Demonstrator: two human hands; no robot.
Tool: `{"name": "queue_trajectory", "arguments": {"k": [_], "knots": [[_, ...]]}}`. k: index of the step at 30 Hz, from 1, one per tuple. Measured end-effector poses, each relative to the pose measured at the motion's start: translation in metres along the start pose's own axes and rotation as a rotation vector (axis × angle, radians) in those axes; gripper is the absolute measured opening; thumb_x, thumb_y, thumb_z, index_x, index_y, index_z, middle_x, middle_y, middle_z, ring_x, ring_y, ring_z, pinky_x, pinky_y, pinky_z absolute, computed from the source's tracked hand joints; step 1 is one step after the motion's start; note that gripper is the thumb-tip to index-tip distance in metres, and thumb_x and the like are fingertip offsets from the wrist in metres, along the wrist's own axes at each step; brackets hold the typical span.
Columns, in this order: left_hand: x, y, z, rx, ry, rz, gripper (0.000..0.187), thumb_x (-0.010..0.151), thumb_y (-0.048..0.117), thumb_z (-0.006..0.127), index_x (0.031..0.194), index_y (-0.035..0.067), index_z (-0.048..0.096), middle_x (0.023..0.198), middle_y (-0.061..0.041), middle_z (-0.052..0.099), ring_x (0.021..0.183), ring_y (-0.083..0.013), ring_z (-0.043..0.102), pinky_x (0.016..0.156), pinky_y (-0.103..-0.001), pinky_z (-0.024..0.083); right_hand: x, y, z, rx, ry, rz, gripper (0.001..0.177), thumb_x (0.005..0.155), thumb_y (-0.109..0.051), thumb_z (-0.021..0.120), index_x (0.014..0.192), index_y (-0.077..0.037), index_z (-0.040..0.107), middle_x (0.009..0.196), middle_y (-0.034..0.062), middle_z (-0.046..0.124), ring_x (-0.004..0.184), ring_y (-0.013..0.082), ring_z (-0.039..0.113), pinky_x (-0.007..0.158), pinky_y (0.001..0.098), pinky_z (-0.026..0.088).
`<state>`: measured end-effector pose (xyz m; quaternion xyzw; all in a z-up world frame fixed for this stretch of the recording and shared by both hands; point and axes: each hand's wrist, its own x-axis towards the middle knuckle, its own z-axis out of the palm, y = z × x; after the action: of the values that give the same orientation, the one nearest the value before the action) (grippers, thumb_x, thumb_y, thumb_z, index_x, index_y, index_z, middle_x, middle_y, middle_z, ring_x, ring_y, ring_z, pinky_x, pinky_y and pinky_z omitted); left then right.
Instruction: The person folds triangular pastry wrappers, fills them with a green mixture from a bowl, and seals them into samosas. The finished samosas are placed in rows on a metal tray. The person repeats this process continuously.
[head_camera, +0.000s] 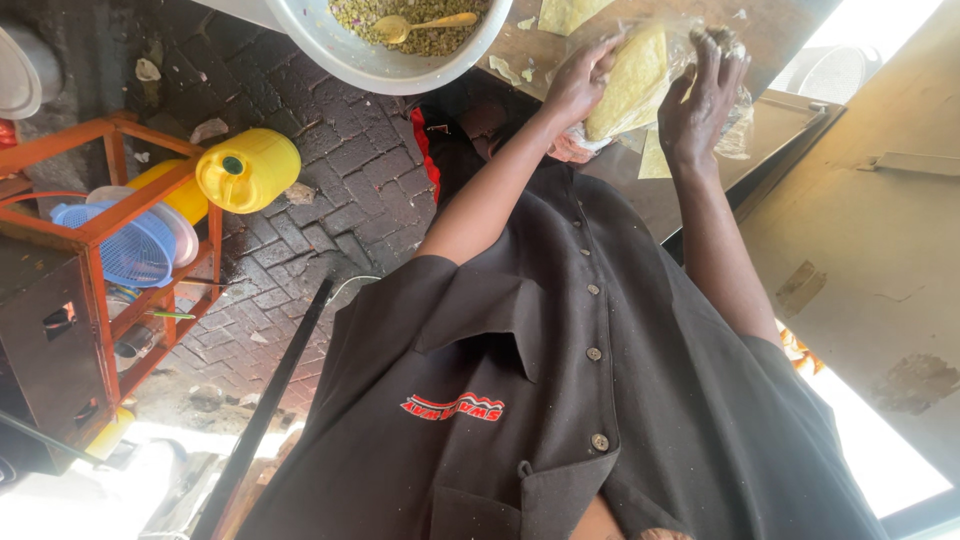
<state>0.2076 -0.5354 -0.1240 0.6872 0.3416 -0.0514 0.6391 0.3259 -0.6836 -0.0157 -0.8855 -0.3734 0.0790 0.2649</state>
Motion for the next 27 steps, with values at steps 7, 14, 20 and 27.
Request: {"name": "queue_trajectory", "arguments": {"k": [7,14,20,27], "knots": [[0.044,-0.02,0.008,-0.021,0.041,0.307,0.069,0.093,-0.005,0.068,0.155,0.01,0.042,0.156,-0.017,0.047,0.145,-0.0316,0.048,0.12,-0.04,0.039,0.006,0.03,0.045,0.143,-0.139,-0.113,0.048,0.092,0.016,0.06,0.137,0.002,0.062,0.139,0.0249,0.056,0.127,0.0399,0.058,0.11,0.0462,0.051],[0.02,-0.038,0.008,-0.13,-0.071,0.039,0.06,0.092,-0.005,0.06,0.149,0.006,0.047,0.148,-0.017,0.056,0.132,-0.0265,0.062,0.111,-0.032,0.052,0.04,0.054,0.071,-0.002,-0.262,-0.079,0.061,0.082,0.003,0.084,0.138,-0.004,0.059,0.134,0.0232,0.051,0.125,0.0416,0.049,0.107,0.0498,0.044],[-0.012,-0.032,0.017,-0.032,0.141,0.18,0.051,0.083,-0.008,0.064,0.132,0.003,0.065,0.132,-0.015,0.068,0.12,-0.0271,0.069,0.103,-0.035,0.056,0.049,0.064,0.07,0.044,-0.309,-0.105,0.057,0.079,0.001,0.089,0.125,-0.005,0.056,0.127,0.025,0.047,0.125,0.0458,0.045,0.107,0.0522,0.042],[-0.007,-0.031,0.02,-0.175,0.124,0.113,0.055,0.081,-0.008,0.065,0.135,0.001,0.061,0.134,-0.018,0.065,0.12,-0.0271,0.069,0.098,-0.033,0.057,0.058,0.072,0.071,0.014,-0.404,0.027,0.059,0.079,-0.005,0.092,0.128,-0.007,0.058,0.126,0.0216,0.049,0.121,0.0427,0.048,0.105,0.0506,0.044]]}}
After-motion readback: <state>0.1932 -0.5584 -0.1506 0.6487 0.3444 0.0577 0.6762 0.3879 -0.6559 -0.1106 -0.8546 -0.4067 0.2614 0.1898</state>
